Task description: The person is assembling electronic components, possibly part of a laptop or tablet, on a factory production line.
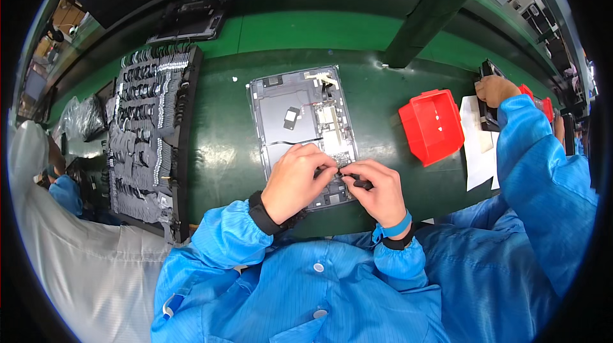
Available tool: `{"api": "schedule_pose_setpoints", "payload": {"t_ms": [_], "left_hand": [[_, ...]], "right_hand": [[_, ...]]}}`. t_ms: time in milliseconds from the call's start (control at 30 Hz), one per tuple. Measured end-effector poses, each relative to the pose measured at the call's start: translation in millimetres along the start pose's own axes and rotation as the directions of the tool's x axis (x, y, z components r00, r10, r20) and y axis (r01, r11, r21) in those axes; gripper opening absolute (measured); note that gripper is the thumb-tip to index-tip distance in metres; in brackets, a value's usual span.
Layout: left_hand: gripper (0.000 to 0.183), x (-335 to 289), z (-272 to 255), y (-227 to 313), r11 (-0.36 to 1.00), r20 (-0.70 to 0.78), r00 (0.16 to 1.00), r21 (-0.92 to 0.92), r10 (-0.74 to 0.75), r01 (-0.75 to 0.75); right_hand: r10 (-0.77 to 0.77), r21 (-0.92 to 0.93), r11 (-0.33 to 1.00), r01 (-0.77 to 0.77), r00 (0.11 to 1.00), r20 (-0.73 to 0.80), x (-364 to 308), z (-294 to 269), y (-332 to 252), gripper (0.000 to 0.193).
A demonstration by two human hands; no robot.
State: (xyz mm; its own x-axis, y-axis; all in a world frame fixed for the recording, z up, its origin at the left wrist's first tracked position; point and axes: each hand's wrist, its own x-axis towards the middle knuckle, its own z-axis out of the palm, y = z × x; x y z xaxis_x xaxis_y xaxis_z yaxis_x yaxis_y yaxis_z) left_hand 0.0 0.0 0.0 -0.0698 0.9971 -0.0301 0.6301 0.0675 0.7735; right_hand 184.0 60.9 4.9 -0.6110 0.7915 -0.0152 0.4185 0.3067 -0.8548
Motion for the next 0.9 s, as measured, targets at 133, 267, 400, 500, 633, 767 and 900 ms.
{"api": "schedule_pose_setpoints", "payload": {"t_ms": [133,267,400,500,633,767,900], "left_hand": [[0.008,-8,2,-2,0.991,-0.047,0.992,0.063,0.121,-0.118],[0.010,-17,7,0,0.984,-0.078,0.983,0.085,0.164,-0.157],[0.013,-20,7,1,0.977,-0.082,0.979,0.123,0.184,-0.173],[0.016,-22,5,-1,0.969,-0.093,0.972,0.148,0.215,-0.200],[0.022,-26,5,-3,0.946,-0.093,0.951,0.165,0.295,-0.278],[0.028,-28,7,-3,0.916,-0.095,0.926,0.216,0.365,-0.339],[0.030,-30,11,-4,0.907,-0.072,0.928,0.249,0.367,-0.339]], "right_hand": [[-0.179,-0.079,0.980,0.182,0.983,0.047,2,0,7,0.027],[-0.228,-0.096,0.967,0.234,0.971,0.073,4,1,7,0.027],[-0.182,-0.098,0.977,0.190,0.980,0.084,6,-1,7,0.027],[-0.116,-0.110,0.986,0.127,0.988,0.106,7,-2,3,0.026],[-0.123,-0.122,0.983,0.139,0.984,0.128,6,-3,2,0.024],[-0.122,-0.131,0.982,0.136,0.986,0.110,7,-4,1,0.023],[-0.099,-0.141,0.983,0.118,0.985,0.138,12,-6,-1,0.022]]}}
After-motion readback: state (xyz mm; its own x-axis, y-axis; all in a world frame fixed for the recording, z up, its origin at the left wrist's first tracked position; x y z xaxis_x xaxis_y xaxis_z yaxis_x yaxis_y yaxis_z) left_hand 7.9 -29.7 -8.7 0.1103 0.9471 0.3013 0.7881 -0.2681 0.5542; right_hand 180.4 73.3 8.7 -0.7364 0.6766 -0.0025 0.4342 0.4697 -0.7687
